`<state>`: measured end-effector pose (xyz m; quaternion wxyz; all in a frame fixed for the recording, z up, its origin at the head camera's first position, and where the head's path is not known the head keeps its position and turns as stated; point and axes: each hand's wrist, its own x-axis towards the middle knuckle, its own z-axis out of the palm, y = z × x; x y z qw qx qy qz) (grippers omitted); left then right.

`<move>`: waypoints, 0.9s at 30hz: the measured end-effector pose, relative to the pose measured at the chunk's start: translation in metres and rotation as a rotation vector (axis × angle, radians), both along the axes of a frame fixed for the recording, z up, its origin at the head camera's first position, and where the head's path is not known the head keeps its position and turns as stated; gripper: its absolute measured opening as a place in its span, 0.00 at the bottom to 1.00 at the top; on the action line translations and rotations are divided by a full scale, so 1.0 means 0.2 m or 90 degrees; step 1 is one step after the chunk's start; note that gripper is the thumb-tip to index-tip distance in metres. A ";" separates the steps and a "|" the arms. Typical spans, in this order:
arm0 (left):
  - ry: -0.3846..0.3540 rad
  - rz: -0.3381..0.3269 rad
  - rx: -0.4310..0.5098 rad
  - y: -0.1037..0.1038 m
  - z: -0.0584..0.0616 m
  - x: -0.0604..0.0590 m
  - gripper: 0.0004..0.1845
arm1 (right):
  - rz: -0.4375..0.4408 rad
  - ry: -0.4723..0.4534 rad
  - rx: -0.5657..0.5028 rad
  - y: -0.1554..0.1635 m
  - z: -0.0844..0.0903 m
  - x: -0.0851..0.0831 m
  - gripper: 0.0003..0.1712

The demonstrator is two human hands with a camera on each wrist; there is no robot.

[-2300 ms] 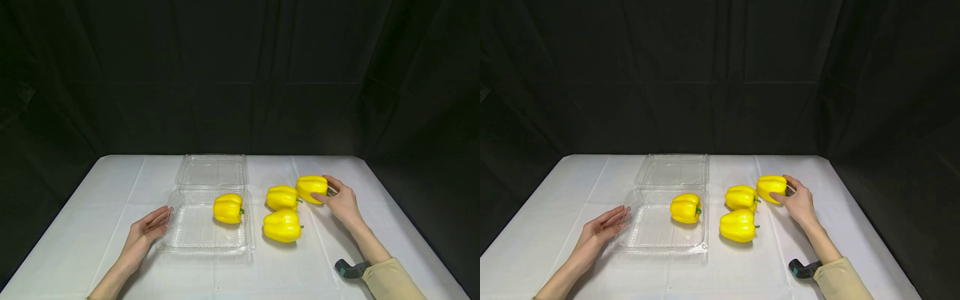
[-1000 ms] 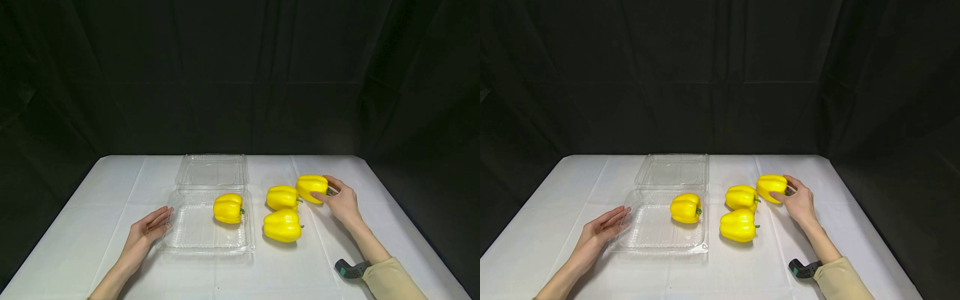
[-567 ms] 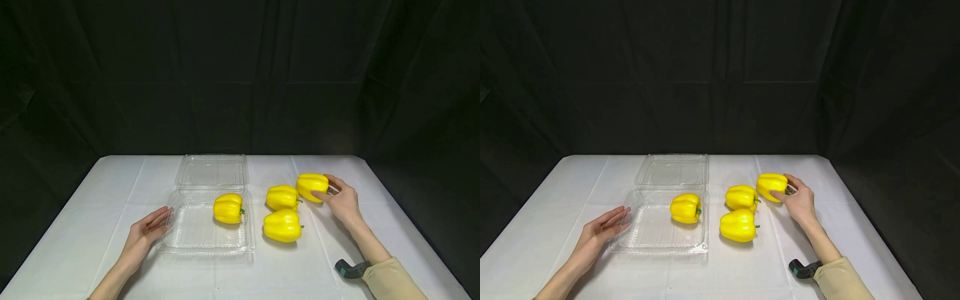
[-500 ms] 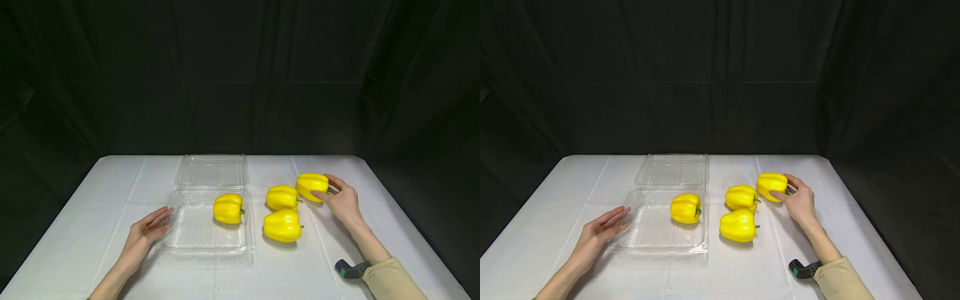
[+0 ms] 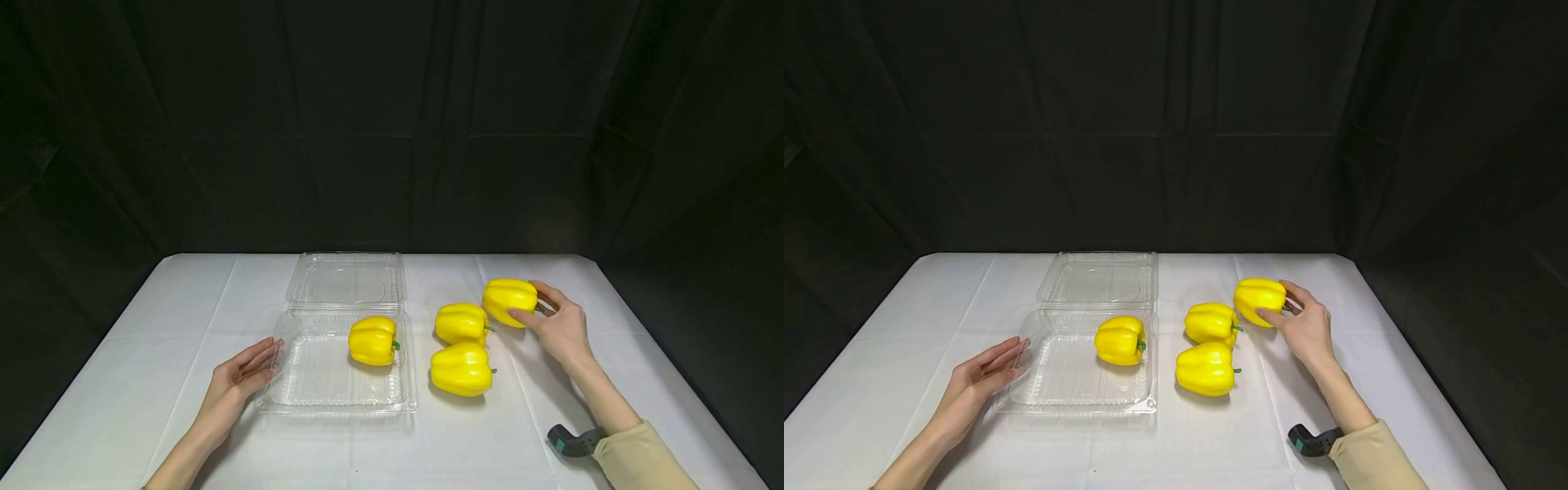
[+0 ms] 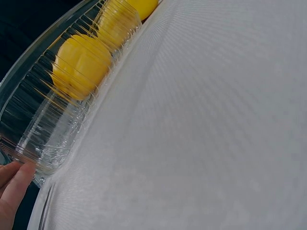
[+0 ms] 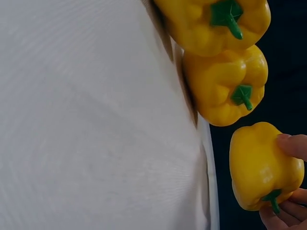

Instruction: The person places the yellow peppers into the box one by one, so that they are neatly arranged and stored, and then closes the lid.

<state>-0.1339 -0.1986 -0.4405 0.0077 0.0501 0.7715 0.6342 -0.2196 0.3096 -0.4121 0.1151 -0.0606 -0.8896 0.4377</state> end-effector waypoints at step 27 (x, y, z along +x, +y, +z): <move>0.001 0.002 0.002 0.00 0.00 0.00 0.31 | 0.029 0.053 -0.008 -0.07 0.11 0.06 0.44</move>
